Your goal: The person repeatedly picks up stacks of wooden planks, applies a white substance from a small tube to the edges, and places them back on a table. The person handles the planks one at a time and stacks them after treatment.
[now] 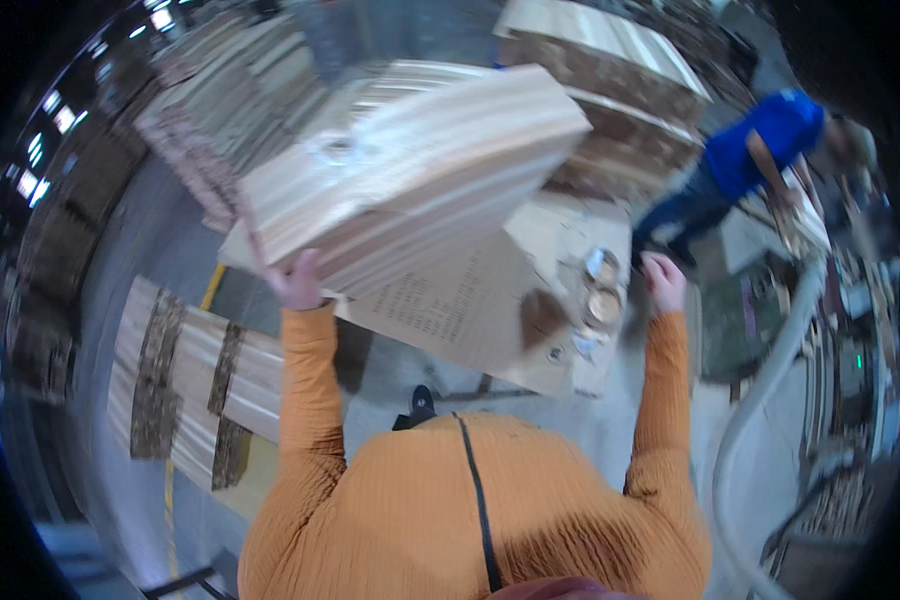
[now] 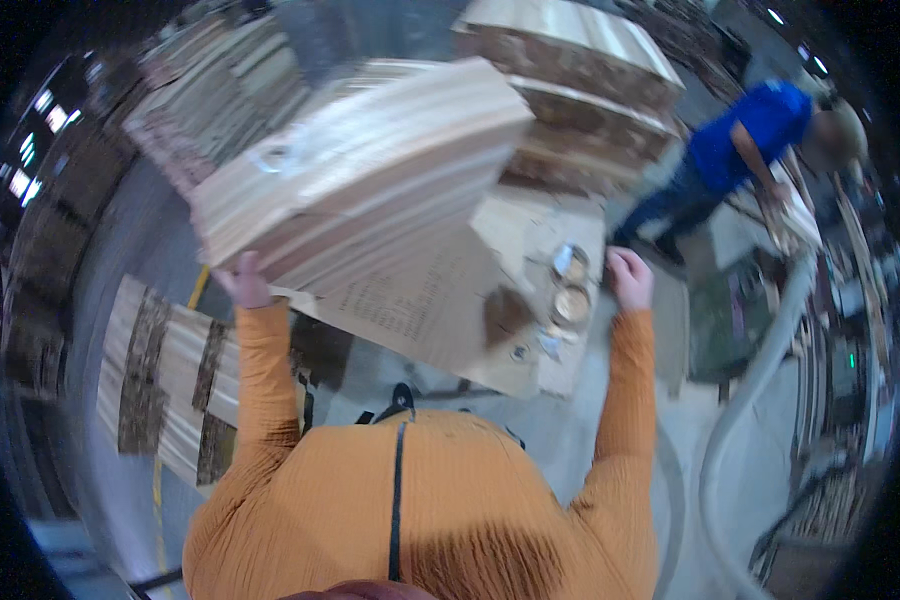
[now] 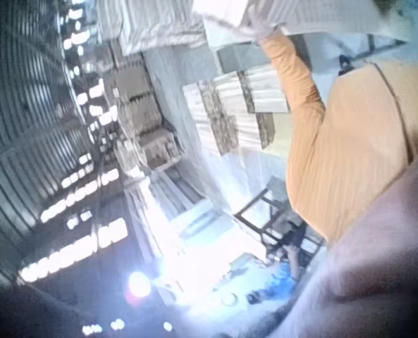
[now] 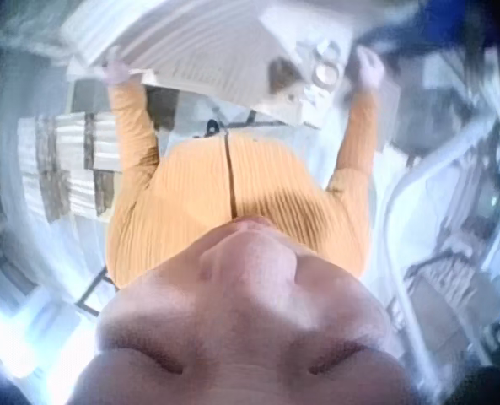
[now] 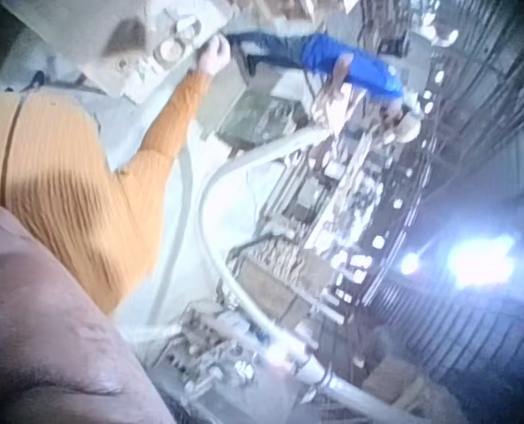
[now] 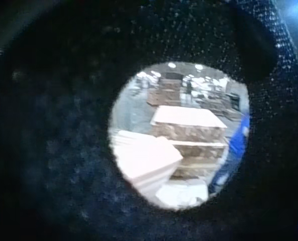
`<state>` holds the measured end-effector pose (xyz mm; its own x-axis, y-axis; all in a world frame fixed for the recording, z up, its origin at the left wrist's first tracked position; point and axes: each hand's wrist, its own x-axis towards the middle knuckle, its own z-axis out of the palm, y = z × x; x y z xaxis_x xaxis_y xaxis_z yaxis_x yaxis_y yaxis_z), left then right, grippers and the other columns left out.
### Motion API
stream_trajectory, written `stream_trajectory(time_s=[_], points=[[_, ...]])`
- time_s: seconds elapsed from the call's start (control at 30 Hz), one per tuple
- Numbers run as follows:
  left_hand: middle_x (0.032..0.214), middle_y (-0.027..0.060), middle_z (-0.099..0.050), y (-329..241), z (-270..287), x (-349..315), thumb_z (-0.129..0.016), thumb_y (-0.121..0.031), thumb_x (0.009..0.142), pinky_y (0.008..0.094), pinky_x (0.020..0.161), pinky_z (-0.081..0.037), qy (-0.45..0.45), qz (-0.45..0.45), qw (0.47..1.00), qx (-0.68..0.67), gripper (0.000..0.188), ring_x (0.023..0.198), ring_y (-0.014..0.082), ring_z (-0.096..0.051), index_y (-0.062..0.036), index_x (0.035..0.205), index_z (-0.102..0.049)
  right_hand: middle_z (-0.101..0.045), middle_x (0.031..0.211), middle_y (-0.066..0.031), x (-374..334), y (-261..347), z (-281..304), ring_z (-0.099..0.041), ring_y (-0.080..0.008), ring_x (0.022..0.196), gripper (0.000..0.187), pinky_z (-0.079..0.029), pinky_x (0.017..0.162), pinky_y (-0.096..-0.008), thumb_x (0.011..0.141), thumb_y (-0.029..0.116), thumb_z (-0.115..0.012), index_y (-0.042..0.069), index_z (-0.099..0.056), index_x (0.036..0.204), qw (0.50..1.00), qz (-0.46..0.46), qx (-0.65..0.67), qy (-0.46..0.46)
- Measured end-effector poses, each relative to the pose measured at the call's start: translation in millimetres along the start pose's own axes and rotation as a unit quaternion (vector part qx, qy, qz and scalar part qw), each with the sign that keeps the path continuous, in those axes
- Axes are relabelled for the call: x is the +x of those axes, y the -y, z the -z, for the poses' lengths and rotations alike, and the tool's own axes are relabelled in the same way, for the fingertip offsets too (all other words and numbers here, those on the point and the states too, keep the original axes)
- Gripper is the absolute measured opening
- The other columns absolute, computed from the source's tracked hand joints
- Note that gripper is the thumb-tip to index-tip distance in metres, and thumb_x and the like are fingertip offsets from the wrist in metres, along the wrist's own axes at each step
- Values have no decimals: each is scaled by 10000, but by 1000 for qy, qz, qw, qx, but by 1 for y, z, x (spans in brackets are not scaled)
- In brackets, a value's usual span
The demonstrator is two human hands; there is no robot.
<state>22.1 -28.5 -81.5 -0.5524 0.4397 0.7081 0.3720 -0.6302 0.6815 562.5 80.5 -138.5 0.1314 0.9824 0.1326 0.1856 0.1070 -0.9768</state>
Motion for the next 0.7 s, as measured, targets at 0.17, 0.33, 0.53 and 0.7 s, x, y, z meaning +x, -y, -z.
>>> stream_trajectory(time_s=[0.17,0.33,0.53,0.7], points=[[1157,169,-479,-1,-12,0,-634,-168,764,371,852,-462,-74,9,995,-59,585,1001,242,-530,13,1240,-347,-610,786,-125,1,-43,-5,-596,-233,725,193,-472,683,-335,740,223,-630,83,-667,867,949,37,-312,-33],[1140,198,-488,12,-10,15,-620,-196,787,384,798,-505,-44,-3,993,-111,592,938,259,-561,46,1238,-322,-570,935,-114,-3,-39,-11,-546,-291,913,171,-458,782,-390,706,244,-636,141,-684,835,875,-19,-480,64],[1210,133,-465,12,-8,21,-666,-156,746,334,888,-412,-71,65,987,-126,627,1040,221,-491,9,1268,-361,-514,1121,-39,-25,-21,-44,-422,-270,1099,167,-367,879,-488,706,223,-603,162,-670,846,770,-100,-618,122],[1256,127,-439,21,-11,40,-640,-143,732,316,940,-371,-56,33,997,-39,648,1109,204,-457,14,1293,-357,-457,1253,-21,-31,-33,-45,-361,-271,1187,221,-360,914,-515,628,239,-655,180,-678,840,765,-82,-629,110]])
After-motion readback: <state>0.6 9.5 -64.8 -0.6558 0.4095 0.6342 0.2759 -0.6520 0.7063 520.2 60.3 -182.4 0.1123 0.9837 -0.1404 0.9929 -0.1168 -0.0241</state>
